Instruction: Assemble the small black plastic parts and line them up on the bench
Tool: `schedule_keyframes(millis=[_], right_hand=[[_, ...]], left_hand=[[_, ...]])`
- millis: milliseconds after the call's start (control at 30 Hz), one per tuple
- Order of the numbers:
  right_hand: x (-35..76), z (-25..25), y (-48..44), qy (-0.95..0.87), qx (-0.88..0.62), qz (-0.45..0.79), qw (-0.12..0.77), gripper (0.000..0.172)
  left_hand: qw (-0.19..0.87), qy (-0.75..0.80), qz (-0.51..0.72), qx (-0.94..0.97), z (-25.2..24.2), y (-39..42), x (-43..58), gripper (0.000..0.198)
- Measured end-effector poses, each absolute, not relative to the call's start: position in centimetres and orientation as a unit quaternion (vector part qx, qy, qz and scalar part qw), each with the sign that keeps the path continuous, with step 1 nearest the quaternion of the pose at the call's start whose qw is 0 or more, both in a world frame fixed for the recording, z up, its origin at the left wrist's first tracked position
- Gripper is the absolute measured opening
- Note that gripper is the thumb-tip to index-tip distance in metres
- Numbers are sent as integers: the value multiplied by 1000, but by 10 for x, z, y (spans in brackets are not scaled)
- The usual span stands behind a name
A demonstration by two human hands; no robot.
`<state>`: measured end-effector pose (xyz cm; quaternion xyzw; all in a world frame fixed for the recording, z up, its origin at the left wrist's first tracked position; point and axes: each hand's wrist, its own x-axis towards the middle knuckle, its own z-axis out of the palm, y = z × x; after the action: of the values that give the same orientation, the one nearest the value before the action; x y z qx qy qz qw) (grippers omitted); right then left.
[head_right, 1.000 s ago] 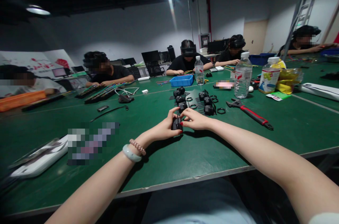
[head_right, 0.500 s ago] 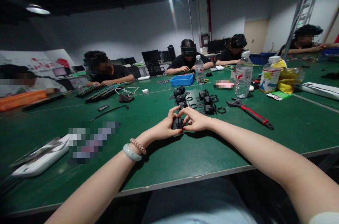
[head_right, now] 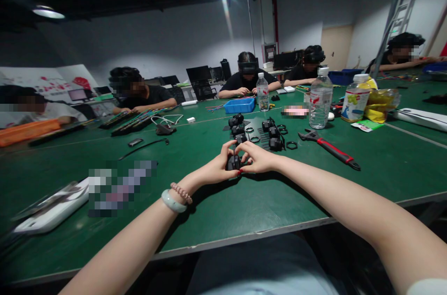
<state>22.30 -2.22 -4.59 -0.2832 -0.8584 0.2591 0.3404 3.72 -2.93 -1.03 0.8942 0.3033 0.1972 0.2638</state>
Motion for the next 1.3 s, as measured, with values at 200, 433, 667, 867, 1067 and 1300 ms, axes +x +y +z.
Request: schedule_keyframes(millis=[200,433,667,867,1067,1300], right_hand=[[223,-45,-23,-856,-282,266,343,45],[224,-44,-22,-852,-288,274,341,41],[224,-44,-20,-852,-296,276,332,37],[223,-43,-21,-851,-306,274,329,34],[223,-44,-20,-845,-309,281,333,29],[222,-43,-20,-840,-313,288,338,27]], left_hand=[[263,303,199,894,-11,-29,37,80],[258,301,195,897,-13,-27,36,80],[259,306,198,894,-15,-26,36,81],[269,297,211,892,-17,-25,35,82],[275,295,213,890,-18,-24,35,82],[261,300,205,894,-16,-25,36,81]])
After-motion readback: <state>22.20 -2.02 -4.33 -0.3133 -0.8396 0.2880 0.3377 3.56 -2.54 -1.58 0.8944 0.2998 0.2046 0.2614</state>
